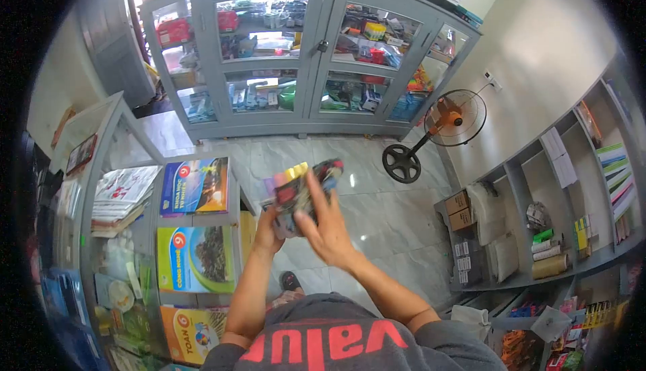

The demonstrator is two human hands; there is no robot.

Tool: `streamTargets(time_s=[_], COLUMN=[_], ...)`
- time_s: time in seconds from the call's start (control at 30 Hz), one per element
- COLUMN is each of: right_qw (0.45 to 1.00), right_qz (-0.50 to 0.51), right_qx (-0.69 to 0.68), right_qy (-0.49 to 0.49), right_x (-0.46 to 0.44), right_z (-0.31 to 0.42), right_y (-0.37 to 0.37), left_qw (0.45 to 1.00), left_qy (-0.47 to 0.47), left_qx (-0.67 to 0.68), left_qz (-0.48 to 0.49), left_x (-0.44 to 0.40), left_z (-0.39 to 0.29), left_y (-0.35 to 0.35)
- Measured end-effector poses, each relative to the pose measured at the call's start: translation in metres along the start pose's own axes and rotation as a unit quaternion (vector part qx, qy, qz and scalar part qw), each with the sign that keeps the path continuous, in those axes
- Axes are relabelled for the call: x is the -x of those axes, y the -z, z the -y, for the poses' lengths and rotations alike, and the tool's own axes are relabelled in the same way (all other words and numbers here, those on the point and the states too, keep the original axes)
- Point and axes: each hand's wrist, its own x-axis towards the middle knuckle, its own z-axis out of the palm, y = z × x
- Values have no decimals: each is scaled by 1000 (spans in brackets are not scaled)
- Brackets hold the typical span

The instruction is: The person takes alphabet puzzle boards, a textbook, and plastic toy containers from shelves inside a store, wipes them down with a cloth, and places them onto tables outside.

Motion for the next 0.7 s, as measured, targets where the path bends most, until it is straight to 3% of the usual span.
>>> streamTargets(time_s=[0.1,0.17,0.27,0.3,0.33,0.4,0.47,0.5,0.53,0.57,0.6,0.63,0.67,0.7], right_qw=[945,814,799,862,861,928,948,971,956,955,967,975,974,982], right_qz=[-39,-13,45,31,32,67,166,219,261,260,240,221,225,184], right_qx=[-275,-499,-507,-441,-442,-333,-261,-95,75,71,54,38,36,-37], right_qy=[-174,-297,-320,-247,-248,-156,-82,16,115,123,59,-1,12,-33], right_x=[-50,-65,-88,-102,-117,-144,-169,-178,-186,-193,-204,-216,-225,-231], right_z=[-37,-69,-112,-110,-111,-117,-118,-131,-142,-154,-158,-167,-191,-224], right_y=[7,10,23,29,37,54,56,43,34,33,39,43,46,48], left_qw=[999,995,988,988,985,975,925,901,900,912,924,948,948,952], left_qy=[40,87,133,136,105,73,-6,26,24,28,29,21,9,-37], left_qx=[-21,-1,-54,-55,-126,-199,-372,-424,-428,-401,-372,-315,-317,-305], left_qz=[21,52,59,57,61,61,78,87,83,86,87,45,37,-11], left_x=[-25,-41,-67,-76,-88,-114,-145,-160,-175,-192,-210,-230,-251,-270], left_z=[-3,1,-10,-11,-12,-9,1,-7,-7,-7,-7,-2,0,-8], left_y=[-9,-9,-21,-21,-20,-15,-5,-13,-11,-8,-5,6,15,13])
